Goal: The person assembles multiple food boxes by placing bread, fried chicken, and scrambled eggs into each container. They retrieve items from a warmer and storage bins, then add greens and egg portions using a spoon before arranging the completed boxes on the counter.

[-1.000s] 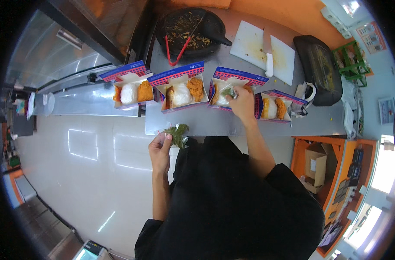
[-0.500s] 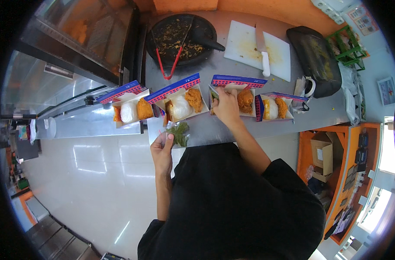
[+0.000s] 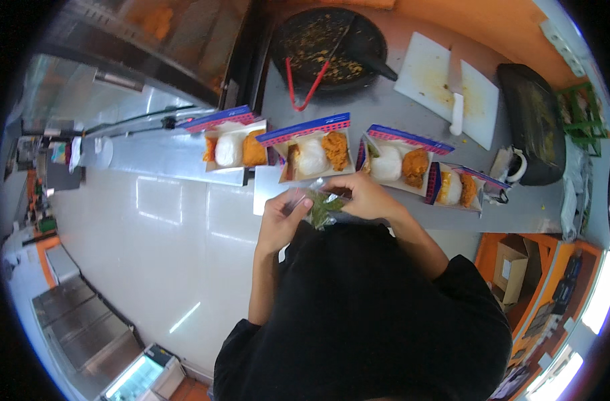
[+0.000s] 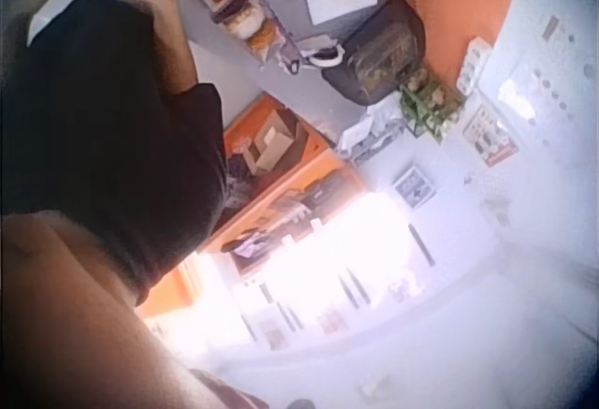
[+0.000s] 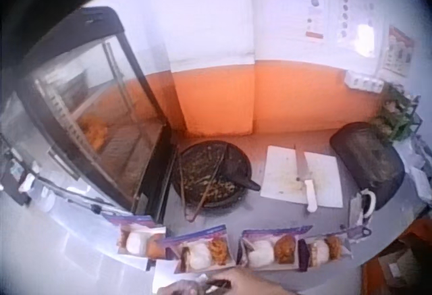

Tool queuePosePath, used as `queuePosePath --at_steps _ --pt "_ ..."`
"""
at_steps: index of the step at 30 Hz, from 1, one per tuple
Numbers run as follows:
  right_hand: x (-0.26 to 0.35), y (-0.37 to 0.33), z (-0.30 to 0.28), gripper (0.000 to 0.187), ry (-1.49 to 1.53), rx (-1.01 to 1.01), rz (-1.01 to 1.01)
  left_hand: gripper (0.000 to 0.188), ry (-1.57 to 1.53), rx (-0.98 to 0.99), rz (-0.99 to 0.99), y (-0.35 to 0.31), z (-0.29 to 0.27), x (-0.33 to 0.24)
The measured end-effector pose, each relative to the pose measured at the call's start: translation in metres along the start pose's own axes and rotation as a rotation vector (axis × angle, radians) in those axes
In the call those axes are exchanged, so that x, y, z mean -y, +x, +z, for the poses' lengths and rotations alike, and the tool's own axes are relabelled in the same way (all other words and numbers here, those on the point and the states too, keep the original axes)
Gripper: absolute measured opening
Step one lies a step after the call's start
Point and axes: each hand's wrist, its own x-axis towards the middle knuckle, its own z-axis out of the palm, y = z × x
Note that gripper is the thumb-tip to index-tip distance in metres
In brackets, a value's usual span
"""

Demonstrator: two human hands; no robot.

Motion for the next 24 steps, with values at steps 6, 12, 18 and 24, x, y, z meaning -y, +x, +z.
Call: queuePosePath --at_steps 6,12,18,24 --pt "-0.037 0.035 0.02 0.04 0.084 -0.551 0.128 0.022 -0.25 -0.294 0.035 0.014 -0.048 0.016" --pt "-0.025 0.073 0.039 0.035 -0.424 -0.64 0.231 0.021 -0.235 -0.378 0.033 0.016 -0.13 0.026" --pt "-0.026 0.111 0.068 0.023 -0.484 -0.834 0.124 0.022 -0.201 -0.355 0.017 0.019 -0.188 0.033" --pt "-0.023 0.103 0.088 0.019 -0.695 -0.797 0.224 0.024 -0.21 -0.27 -0.002 0.022 -0.207 0.044"
